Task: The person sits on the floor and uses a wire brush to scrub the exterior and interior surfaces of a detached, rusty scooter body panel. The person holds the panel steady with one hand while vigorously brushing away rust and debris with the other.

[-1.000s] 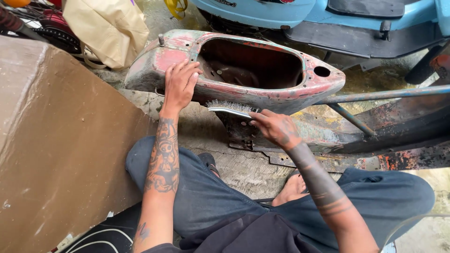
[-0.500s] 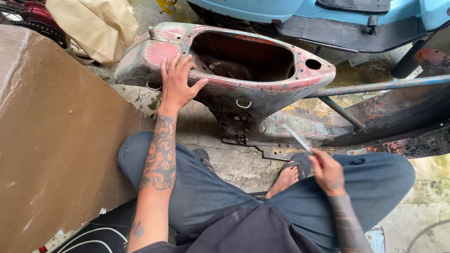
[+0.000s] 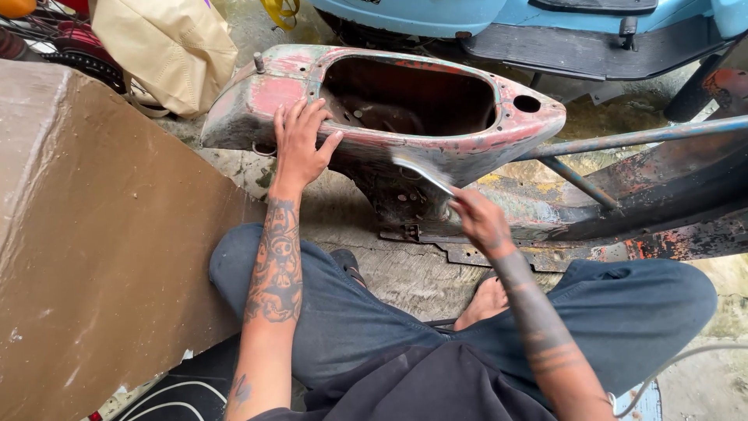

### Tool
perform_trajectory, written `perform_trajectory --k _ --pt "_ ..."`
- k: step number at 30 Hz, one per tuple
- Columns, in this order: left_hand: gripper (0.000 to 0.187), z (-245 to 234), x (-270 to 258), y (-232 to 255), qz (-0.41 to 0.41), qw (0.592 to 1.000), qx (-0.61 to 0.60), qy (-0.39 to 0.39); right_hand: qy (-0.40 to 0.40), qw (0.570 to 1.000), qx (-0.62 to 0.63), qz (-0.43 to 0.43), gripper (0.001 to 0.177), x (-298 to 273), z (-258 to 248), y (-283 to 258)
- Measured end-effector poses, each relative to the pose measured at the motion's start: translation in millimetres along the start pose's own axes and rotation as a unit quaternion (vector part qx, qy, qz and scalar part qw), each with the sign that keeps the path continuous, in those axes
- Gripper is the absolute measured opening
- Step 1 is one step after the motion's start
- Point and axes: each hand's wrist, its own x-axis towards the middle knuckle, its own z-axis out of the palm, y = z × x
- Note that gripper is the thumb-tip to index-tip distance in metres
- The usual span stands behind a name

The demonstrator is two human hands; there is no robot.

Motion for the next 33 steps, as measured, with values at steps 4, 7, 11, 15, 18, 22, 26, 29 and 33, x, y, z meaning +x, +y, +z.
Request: perform_trajectory --k 4,7,11,15,18,22,26,29,33 --pt "0.047 -2.3 -3.0 2.6 -0.008 1.0 -0.021 -0.005 -0.039 0.996 -0.077 0.032 0.023 -79.2 -50.2 33.1" --pt "0.045 1.6 1.1 -0.8 -0.005 1.0 -0.007 0.006 -0.028 0.99 -0.087 0.108 0.024 -111.9 -73.3 52.7" --pt "0.043 -0.1 0.9 3.5 -0.008 1.0 -0.009 0.005 -0.007 0.995 -0.083 0.059 0.022 -80.8 -51.8 41.3" --pt "0.043 2.9 2.0 2.3 -0.01 1.0 0.005 0.001 -0.014 1.0 -0.008 -0.02 0.02 9.2 2.1 -26.3" --pt "0.046 -1.4 -0.1 4.4 -0.006 1.0 0.004 -0.004 -0.016 0.999 -0.001 -0.034 0.021 38.3 17.7 -45.1" --pt "0.046 -0.8 -2.5 4.9 -0.007 1.0 0.013 -0.013 0.005 0.999 0.034 -0.015 0.017 8.3 8.8 2.0" --pt "0.045 -3.5 -6.2 8.2 -0.011 1.0 0.007 -0.014 0.05 0.992 0.044 0.104 0.016 -63.4 -39.2 48.3" --pt "0.047 0.2 -3.4 6.7 -0.013 1.0 0.011 -0.005 0.16 0.944 0.118 0.262 0.016 -107.3 -63.4 85.3" --pt "0.052 2.6 -5.6 30.1 -0.025 0.999 0.017 0.019 0.35 0.795 0.343 0.357 0.015 -96.2 -73.4 93.7"
